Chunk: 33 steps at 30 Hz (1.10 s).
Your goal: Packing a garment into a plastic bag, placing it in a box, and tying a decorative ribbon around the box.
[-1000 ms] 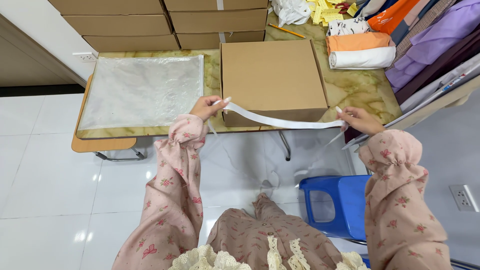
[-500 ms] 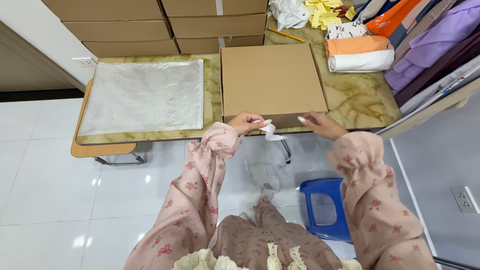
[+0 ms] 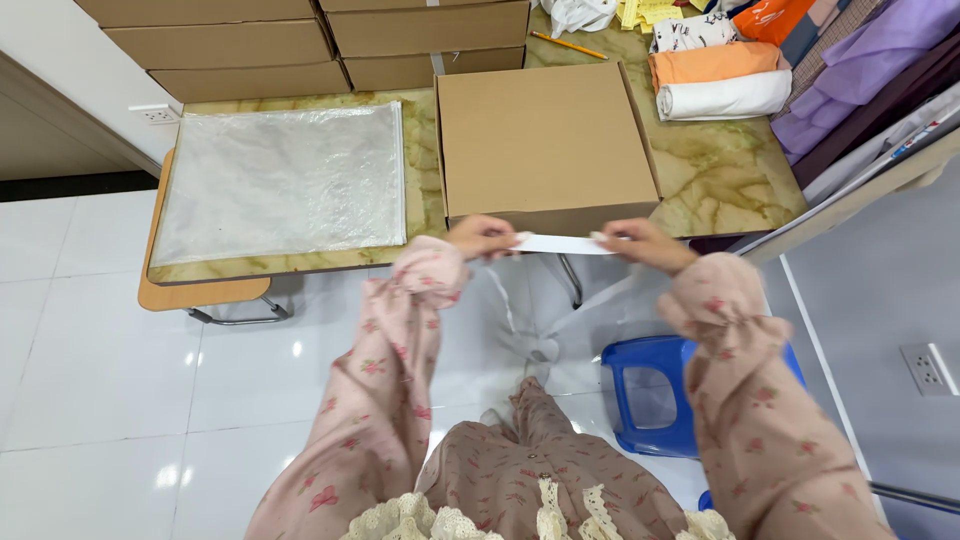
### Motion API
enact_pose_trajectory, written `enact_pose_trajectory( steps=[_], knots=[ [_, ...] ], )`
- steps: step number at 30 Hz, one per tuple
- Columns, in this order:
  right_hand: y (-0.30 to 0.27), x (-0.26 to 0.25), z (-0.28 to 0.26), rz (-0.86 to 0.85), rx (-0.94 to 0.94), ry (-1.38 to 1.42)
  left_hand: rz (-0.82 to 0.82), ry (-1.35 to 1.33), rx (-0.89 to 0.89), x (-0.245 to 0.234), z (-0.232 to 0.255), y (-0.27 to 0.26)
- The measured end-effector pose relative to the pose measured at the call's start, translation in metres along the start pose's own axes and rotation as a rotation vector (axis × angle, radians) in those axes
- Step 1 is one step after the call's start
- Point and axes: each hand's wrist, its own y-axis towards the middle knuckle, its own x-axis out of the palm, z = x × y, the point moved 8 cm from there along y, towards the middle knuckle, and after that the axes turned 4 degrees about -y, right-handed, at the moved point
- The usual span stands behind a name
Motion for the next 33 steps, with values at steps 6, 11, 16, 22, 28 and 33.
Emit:
enact_pose_trajectory(
  steps=[6,11,16,22,28,33],
  knots=[
    [-0.081,-0.134,0.013,0.286,0.03,-0.428,0.239,0.137,-0.115,-0.097,0.047,-0.086],
    [-0.071,-0.13,-0.004,0.222,0.057,-0.355,0.291,0.06,-0.022,-0.113,0.033,-0.072],
    [-0.063,-0.121,0.022,0.209,0.128,-0.321,0.348,0.007,-0.06,-0.118,0.018,-0.068],
    [-0.076,-0.15,0.013,0.348,0.115,-0.353,0.381,0.119,0.015,-0.135,0.022,-0.074],
    [-0.057,-0.147,0.005,0.31,0.208,-0.334,0.428,0.075,0.066,-0.143,0.01,-0.055],
    [-0.018,-0.173,0.024,0.312,0.06,-0.353,0.561,0.136,0.084,-0.161,0.02,-0.031]
  ],
)
